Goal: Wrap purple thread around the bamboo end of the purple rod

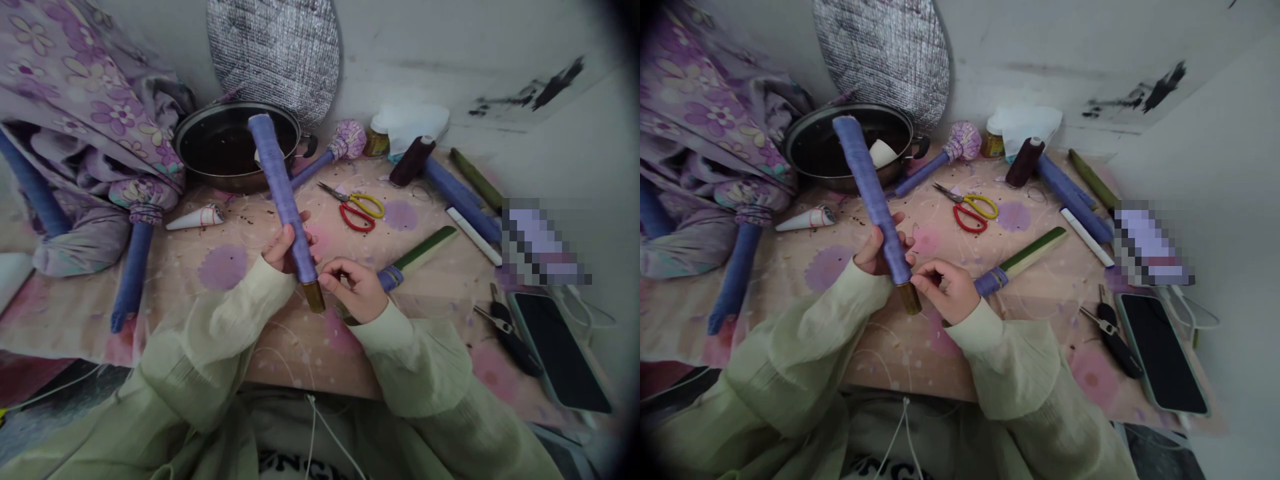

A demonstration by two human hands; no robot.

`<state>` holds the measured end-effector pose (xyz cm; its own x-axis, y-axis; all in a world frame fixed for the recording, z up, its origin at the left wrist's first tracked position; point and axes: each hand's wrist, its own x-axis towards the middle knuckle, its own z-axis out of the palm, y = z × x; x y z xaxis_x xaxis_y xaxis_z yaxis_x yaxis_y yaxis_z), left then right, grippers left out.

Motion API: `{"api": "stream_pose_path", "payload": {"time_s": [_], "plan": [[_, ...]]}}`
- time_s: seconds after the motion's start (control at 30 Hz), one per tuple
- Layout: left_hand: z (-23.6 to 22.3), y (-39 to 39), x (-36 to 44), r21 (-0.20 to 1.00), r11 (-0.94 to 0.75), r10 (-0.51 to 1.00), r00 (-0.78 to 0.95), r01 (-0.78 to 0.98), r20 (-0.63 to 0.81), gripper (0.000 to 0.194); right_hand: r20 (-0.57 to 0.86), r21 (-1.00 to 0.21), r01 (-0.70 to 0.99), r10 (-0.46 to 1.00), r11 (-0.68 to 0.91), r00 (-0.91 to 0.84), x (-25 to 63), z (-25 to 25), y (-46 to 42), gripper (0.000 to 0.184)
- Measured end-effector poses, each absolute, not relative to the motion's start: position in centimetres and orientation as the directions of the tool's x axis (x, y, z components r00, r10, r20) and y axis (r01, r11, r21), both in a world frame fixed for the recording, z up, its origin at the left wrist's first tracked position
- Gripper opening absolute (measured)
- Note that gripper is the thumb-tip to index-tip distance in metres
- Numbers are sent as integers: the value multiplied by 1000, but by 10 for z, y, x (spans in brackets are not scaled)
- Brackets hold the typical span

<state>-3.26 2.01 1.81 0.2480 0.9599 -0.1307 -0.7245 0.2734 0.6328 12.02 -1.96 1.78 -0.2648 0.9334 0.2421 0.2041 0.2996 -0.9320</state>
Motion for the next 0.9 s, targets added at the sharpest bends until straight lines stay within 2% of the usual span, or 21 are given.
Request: {"api": "stream_pose_path", "payload": {"time_s": [0.13, 0.3, 0.47, 0.67, 0.8, 0.9], "plan": [[27, 18, -28, 634, 303, 953, 212, -711, -218, 30, 249, -928, 206, 926, 312, -285, 121, 17, -19, 13], [32, 18, -25, 629, 312, 947, 178, -712, -268, 39, 265, -912, 229, 914, 341, -307, 122, 18, -18, 13], [35, 19, -24, 619, 329, 937, 167, -713, -306, 24, 247, -921, 227, 924, 318, -290, 122, 19, -19, 13], [33, 20, -27, 562, 377, 926, 312, -736, -213, 31, 231, -919, 250, 930, 305, -286, 121, 17, -19, 16], [31, 19, -27, 540, 380, 924, 333, -751, -187, 36, 234, -911, 270, 930, 311, -283, 120, 17, -20, 14], [32, 17, -26, 529, 388, 921, 325, -755, -213, 31, 241, -904, 283, 928, 322, -284, 120, 18, -20, 14]]}}
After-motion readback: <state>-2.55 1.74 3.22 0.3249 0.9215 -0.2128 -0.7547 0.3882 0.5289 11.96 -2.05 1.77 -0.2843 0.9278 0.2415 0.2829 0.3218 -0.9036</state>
